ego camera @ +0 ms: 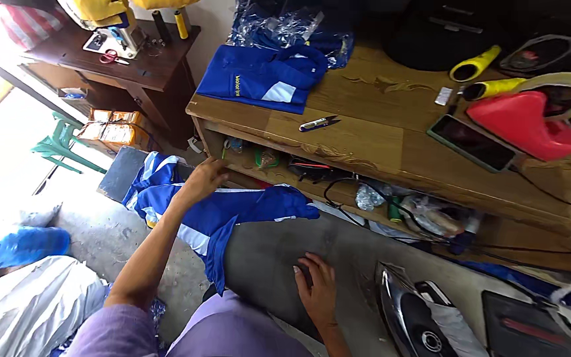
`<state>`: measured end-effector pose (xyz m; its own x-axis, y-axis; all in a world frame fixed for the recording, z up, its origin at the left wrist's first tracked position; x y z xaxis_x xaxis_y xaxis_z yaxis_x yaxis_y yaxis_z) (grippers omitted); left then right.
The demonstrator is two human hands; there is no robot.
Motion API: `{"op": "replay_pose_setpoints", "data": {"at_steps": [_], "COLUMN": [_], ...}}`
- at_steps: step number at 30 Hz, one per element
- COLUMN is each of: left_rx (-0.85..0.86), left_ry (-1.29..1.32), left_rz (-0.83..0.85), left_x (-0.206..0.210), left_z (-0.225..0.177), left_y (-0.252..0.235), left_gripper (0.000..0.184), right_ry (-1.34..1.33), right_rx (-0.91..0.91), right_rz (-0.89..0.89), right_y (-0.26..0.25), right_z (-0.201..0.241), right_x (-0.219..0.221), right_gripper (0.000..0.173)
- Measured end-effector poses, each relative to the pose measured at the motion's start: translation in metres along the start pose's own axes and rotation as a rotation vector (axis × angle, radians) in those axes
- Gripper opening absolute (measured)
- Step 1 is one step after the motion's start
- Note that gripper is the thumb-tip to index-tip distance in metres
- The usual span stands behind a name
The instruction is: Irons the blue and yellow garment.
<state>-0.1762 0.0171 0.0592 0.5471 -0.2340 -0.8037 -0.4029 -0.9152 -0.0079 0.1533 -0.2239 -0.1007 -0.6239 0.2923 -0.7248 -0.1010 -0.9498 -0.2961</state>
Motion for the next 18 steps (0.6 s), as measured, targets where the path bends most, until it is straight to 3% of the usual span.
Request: {"op": "replay_pose_setpoints", "data": {"at_steps": [4,8,11,13,16,18], "left_rx": [-0.367,-0.542,-0.554,-0.503,-0.492,-0.515], "left_ry": [-0.075,-0.079,-0.025,-0.019,-0.072,-0.093], "left_rz": [-0.163,-0.313,-0.304,-0.272,-0.143,-0.068], "left_x": [-0.009,-0.009,0.000,0.011,0.027,0.035], "left_z": [0.077,0.103,0.110,0.112,0.115,0.122], "left_y": [0.102,0.167,0.176,0.170,0.153,0.144], "left_gripper": [0.032,0.032,0.036,0.040,0.050,0.055], "right_ry": [-0.023,-0.302,-0.580,-0.599,-0.446,-0.318], "right_rx": [-0.001,0.169,0.431,0.536,0.511,0.423], "right_rz": [0.052,0.242,0.564,0.775,0.928,0.927], "right_y": [-0.010,-0.043,-0.083,-0.106,-0.128,-0.139], "right_z": [0.004,0.037,0.078,0.110,0.146,0.155], "right_x": [-0.006,-0.017,-0.001,0.021,0.065,0.087], "right_gripper": [0.041,0.040,0.050,0.058,0.060,0.047]}}
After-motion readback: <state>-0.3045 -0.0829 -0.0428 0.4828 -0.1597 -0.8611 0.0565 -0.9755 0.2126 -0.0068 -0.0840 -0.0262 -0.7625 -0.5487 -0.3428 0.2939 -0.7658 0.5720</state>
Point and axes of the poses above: each hand's wrist, its own y-axis away from the middle knuckle, its own x-axis out of the palm, z = x × y, the point moved 1 cm from there along -y, towards the middle knuckle, and after that the axes turned 1 degree about y, right-handed, at the moved point
